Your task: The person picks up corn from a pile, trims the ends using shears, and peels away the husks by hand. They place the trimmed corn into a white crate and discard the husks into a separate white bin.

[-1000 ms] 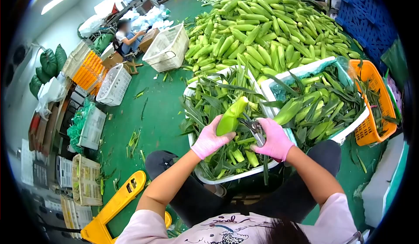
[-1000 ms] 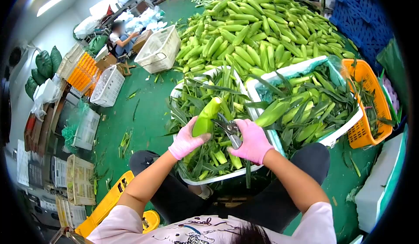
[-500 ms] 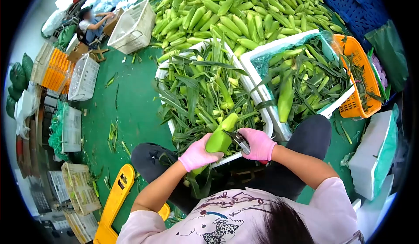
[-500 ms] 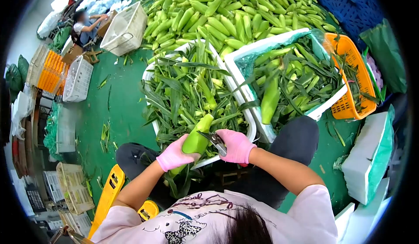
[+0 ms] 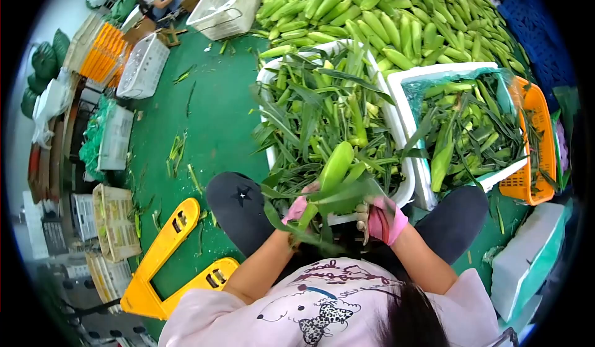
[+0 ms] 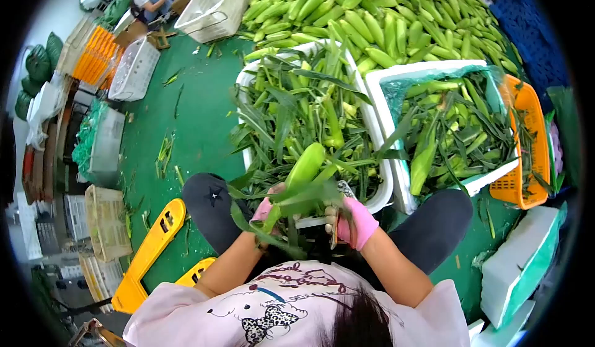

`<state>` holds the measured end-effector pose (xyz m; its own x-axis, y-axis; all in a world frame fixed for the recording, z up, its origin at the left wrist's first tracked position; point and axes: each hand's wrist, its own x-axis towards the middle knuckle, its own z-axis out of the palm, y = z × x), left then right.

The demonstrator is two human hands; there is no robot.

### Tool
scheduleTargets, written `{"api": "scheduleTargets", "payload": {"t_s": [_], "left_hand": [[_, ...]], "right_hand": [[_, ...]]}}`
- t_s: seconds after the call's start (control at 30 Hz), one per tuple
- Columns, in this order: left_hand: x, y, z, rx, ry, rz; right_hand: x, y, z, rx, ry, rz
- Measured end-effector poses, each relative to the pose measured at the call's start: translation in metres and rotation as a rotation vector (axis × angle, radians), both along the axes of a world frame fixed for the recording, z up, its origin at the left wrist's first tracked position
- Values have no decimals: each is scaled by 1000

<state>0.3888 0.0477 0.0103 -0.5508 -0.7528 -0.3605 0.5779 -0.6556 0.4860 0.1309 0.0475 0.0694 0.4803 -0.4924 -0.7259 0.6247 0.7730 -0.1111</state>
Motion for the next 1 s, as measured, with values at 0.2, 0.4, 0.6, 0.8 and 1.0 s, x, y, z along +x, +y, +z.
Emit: {"api": "scheduleTargets", "payload": {"t_s": [0.2,0.4,0.6,0.8,1.0], "left_hand": [[-38,9,28,-310,-542,309],[-6,-37,77,-404,-404,440],[-21,-42,93,-783,-974,527],[-61,-23,100,-700,-577,573],[-67,-3,105,-398,-253,599]], "right_hand": [[-13,11,-23,82,-146,-308],[-45,75,-26,-81,169,-104],[-33,86,74,-934,868,-372],[-8,45,75,-751,143,327],[22,36,19,-920,319,294]]}}
